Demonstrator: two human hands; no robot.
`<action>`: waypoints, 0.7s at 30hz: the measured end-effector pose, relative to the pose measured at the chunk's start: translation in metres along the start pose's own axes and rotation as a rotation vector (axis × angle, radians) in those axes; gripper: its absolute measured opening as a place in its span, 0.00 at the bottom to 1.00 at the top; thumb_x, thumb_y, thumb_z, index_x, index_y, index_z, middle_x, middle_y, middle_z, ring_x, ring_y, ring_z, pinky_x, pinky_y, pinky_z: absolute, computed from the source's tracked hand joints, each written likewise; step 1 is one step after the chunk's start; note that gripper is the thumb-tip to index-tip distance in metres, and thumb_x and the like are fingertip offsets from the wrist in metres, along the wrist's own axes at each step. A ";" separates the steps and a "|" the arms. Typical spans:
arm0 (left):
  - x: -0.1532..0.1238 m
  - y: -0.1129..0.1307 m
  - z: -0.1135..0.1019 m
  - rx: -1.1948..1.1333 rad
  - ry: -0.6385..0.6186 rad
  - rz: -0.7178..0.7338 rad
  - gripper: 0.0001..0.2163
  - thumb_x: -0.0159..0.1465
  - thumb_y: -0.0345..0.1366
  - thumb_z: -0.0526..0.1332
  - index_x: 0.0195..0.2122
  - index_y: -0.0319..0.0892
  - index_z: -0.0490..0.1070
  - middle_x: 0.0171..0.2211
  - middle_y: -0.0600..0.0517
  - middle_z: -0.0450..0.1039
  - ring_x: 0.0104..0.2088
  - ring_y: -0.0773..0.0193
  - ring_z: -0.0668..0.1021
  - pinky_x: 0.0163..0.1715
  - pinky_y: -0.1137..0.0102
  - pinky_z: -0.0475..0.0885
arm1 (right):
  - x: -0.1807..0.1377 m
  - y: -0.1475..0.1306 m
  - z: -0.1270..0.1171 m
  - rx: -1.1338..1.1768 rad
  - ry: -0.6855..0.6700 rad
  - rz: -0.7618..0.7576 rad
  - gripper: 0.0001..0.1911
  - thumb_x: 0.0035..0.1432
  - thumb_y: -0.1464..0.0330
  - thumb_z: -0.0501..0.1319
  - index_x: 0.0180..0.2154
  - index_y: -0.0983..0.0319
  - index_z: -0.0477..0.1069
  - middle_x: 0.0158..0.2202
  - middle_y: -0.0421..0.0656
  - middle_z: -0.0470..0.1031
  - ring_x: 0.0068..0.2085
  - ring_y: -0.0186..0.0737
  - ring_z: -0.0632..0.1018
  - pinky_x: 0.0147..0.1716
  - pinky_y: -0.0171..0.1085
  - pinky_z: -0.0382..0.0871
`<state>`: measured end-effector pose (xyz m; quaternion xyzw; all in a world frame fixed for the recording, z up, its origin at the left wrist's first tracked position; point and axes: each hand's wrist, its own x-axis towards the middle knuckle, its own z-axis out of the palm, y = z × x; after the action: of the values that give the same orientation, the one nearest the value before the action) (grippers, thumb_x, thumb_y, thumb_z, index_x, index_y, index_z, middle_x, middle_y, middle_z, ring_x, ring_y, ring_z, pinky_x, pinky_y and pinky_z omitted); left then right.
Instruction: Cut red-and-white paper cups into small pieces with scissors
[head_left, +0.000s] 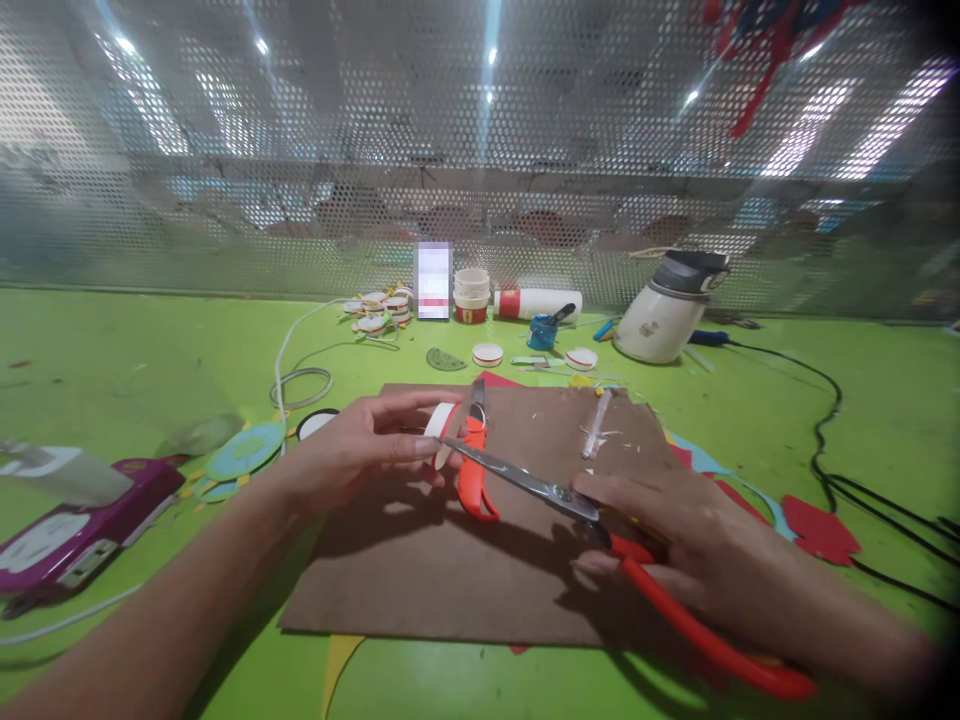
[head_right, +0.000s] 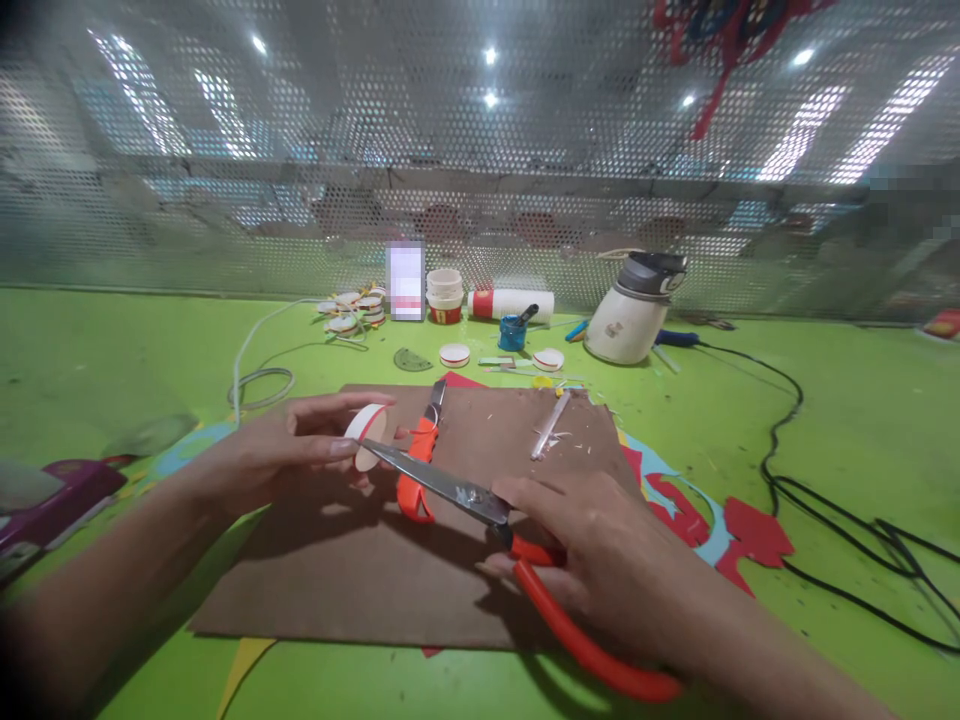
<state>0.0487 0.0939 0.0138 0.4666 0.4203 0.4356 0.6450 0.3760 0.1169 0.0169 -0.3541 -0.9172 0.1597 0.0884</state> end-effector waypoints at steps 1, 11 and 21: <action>0.000 0.000 0.000 0.006 0.003 0.001 0.23 0.58 0.33 0.76 0.55 0.49 0.80 0.34 0.49 0.83 0.33 0.62 0.83 0.37 0.67 0.81 | 0.000 0.001 0.001 -0.003 0.004 -0.010 0.15 0.67 0.55 0.62 0.52 0.50 0.76 0.45 0.42 0.82 0.44 0.52 0.80 0.42 0.46 0.68; 0.002 -0.001 0.000 -0.013 0.002 0.001 0.23 0.57 0.32 0.75 0.55 0.47 0.80 0.34 0.49 0.84 0.33 0.62 0.83 0.37 0.66 0.79 | -0.004 -0.001 0.001 -0.045 -0.014 0.033 0.15 0.68 0.55 0.59 0.51 0.51 0.78 0.43 0.45 0.82 0.43 0.54 0.80 0.41 0.49 0.70; 0.002 0.000 0.001 -0.003 0.002 -0.012 0.22 0.57 0.32 0.75 0.54 0.48 0.81 0.37 0.48 0.84 0.33 0.61 0.83 0.36 0.66 0.80 | -0.001 -0.001 0.001 -0.059 0.010 -0.007 0.12 0.67 0.58 0.61 0.46 0.53 0.80 0.43 0.45 0.82 0.42 0.54 0.80 0.42 0.50 0.70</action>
<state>0.0499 0.0954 0.0137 0.4625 0.4233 0.4327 0.6478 0.3760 0.1154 0.0164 -0.3543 -0.9222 0.1306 0.0831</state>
